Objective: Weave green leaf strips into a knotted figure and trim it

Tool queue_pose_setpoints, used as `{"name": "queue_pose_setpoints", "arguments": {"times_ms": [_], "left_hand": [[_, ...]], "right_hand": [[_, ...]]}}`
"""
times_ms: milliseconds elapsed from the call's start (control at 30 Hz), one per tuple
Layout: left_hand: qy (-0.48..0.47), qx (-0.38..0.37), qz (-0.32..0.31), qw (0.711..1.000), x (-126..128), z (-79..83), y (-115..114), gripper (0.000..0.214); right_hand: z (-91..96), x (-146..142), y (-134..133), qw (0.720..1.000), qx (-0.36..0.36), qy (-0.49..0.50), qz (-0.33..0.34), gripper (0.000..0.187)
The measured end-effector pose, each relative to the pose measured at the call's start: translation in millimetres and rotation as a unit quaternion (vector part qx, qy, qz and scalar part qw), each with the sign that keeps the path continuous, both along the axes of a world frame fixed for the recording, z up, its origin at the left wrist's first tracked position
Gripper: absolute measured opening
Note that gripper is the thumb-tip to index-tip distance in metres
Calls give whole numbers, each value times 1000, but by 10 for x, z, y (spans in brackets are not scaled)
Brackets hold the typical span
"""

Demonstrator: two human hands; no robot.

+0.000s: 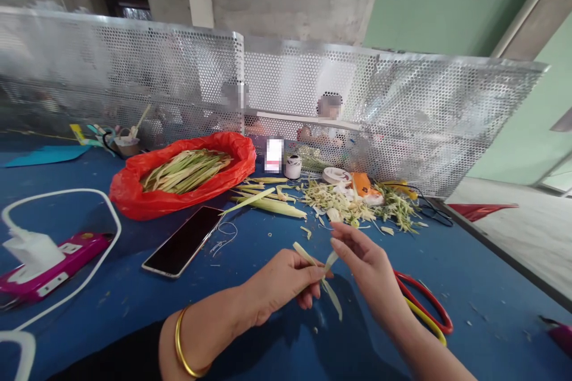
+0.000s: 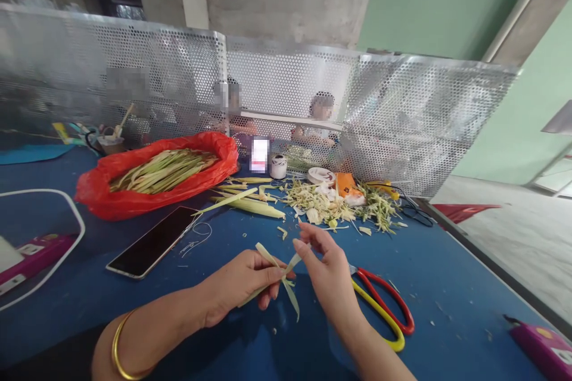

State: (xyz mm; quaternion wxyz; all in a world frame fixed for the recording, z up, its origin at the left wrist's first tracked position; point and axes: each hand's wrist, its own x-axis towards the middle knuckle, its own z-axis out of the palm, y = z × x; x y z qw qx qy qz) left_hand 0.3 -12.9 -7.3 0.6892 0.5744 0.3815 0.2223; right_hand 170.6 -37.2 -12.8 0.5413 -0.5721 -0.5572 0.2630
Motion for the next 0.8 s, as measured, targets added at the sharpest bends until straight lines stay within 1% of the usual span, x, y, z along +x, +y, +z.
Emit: {"name": "queue_pose_setpoints", "arguments": {"times_ms": [67, 133, 200, 267, 333, 433, 533, 633, 667, 733, 800], "left_hand": [[6, 13, -15, 1000, 7, -21, -8, 32], [25, 30, -25, 999, 20, -42, -23, 30], [52, 51, -28, 997, 35, -63, -40, 32], [68, 69, -31, 995, 46, -80, -55, 32], [66, 78, -38, 994, 49, -91, -63, 28], [61, 78, -45, 994, 47, -85, -68, 26], [63, 67, -46, 995, 41, -56, -69, 29], [41, 45, -22, 998, 24, -10, -57, 33], [27, 28, -8, 999, 14, 9, -48, 36], [-4, -14, 23, 1000, -12, 55, -18, 45], [-35, -43, 50, 997, -39, 103, 20, 51]], "right_hand": [[38, 9, -17, 996, 32, -86, 14, 27], [63, -34, -46, 985, 38, -158, 54, 15], [68, -104, -73, 978, 25, -182, 94, 10], [56, -165, -92, 980, 7, -168, 103, 14], [36, -203, -101, 987, -6, -136, 81, 18], [4, -234, -103, 994, -2, -101, 49, 19], [-12, -248, -91, 994, 17, -95, 45, 19], [0, -202, -66, 994, 53, -93, 30, 17], [9, -169, -56, 994, 70, -89, 12, 16], [30, -91, -36, 993, 89, -66, -47, 23], [51, -31, -13, 993, 65, -19, -98, 32]]}}
